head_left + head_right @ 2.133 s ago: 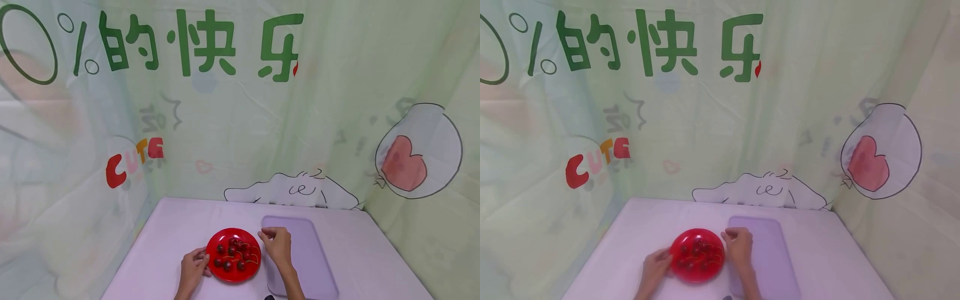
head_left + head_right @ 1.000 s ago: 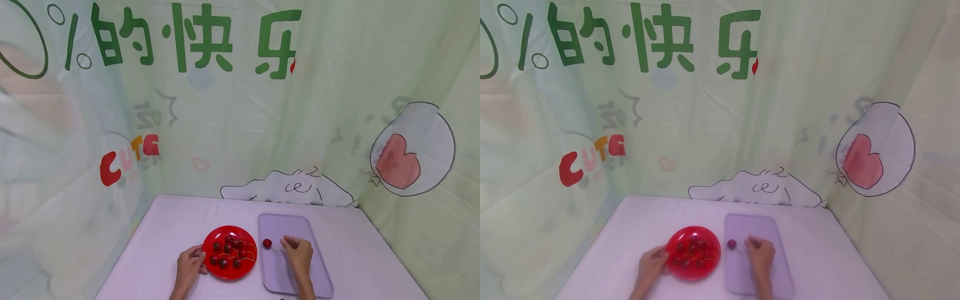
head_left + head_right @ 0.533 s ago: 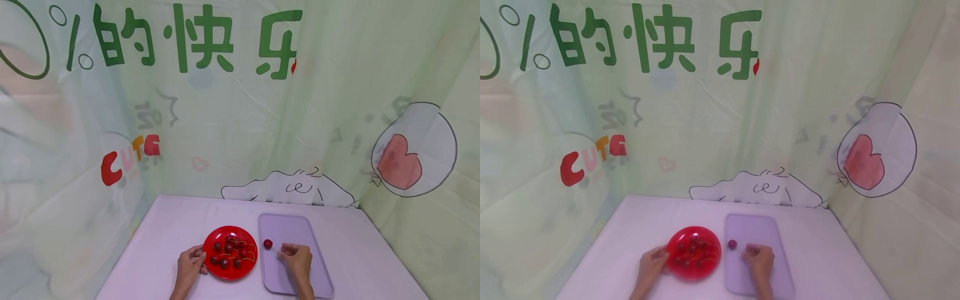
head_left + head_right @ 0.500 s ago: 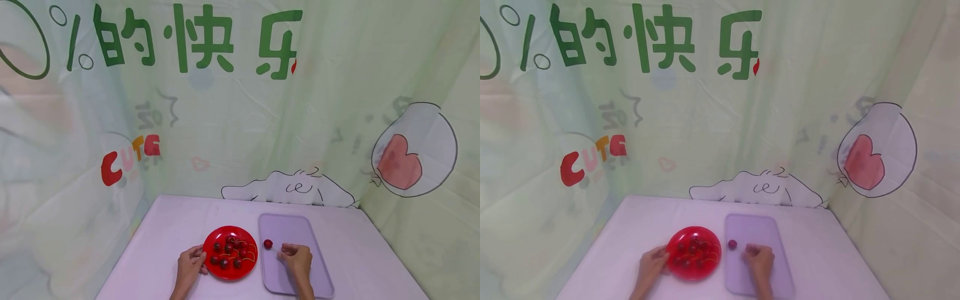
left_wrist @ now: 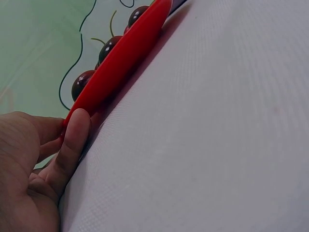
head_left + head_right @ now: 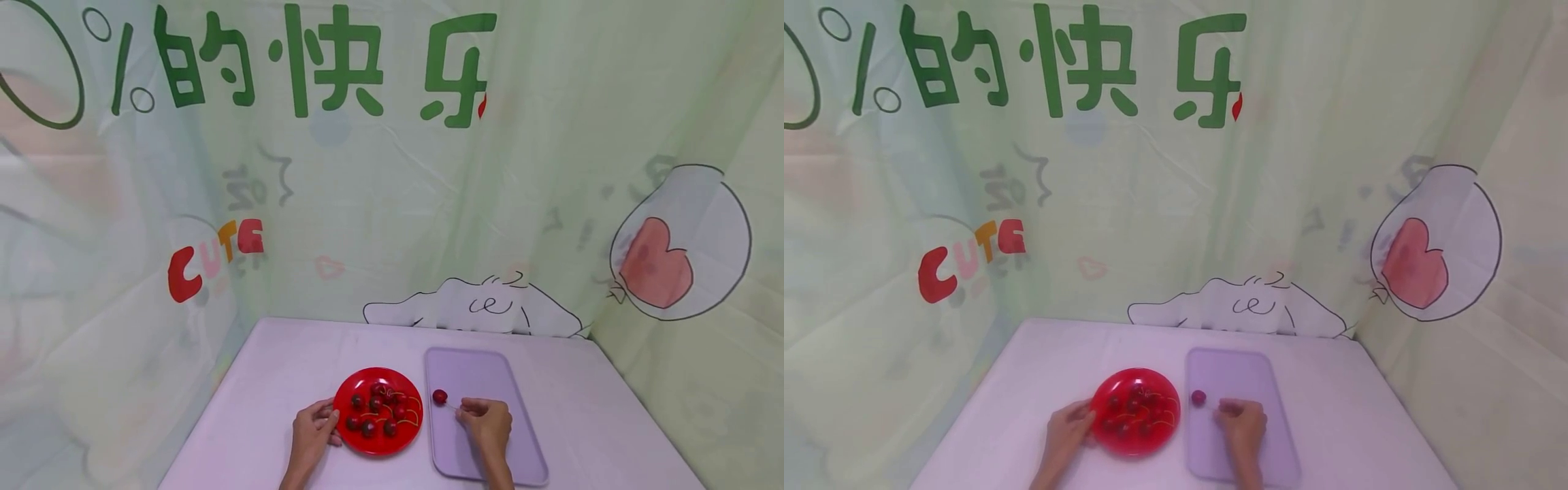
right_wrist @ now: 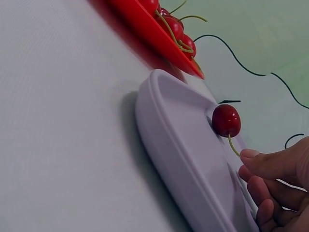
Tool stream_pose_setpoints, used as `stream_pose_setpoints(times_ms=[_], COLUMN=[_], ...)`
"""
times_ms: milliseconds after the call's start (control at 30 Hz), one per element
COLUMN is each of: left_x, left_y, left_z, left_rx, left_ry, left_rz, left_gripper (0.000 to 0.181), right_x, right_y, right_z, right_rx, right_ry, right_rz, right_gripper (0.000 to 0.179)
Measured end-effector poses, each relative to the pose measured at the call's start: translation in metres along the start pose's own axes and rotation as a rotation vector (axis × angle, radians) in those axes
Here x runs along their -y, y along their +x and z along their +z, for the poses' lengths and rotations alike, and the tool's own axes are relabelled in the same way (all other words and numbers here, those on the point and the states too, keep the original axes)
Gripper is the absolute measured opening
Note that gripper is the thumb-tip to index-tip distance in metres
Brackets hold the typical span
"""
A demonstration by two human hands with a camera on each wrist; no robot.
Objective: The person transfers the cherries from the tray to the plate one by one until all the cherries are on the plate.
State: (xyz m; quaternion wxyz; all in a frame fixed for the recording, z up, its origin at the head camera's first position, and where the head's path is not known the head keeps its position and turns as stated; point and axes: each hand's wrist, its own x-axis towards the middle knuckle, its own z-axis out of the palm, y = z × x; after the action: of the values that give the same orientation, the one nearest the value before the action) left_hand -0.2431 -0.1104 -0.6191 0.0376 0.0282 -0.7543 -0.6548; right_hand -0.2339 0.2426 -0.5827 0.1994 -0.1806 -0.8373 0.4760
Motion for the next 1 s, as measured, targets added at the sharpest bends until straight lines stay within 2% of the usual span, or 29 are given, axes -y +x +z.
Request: stream_pose_setpoints(times_ms=[233,467,1000], left_x=[-0.0046,-0.0020,-0.0027], left_y=[-0.0019,-0.0018,-0.0019], left_z=[-0.0001,-0.0015,-0.0007], left_rx=[0.001,0.017,0.009], left_ry=[0.009,-0.017,-0.002], left_rz=[-0.011,0.019,0.009], left_gripper=[0.041,0.040,0.042], right_x=[-0.0020,0.0024,-0.0025], right_y=[-0.0012,-0.0018,0.0008], right_z=[0.0013,-0.0007,0.0007], right_rx=[-0.021,-0.023,-0.049], right_ry=[-0.032,-0.039,-0.048], right_rz=[-0.003,0.002,0.008], right_gripper=[0.015,0.013,0.008])
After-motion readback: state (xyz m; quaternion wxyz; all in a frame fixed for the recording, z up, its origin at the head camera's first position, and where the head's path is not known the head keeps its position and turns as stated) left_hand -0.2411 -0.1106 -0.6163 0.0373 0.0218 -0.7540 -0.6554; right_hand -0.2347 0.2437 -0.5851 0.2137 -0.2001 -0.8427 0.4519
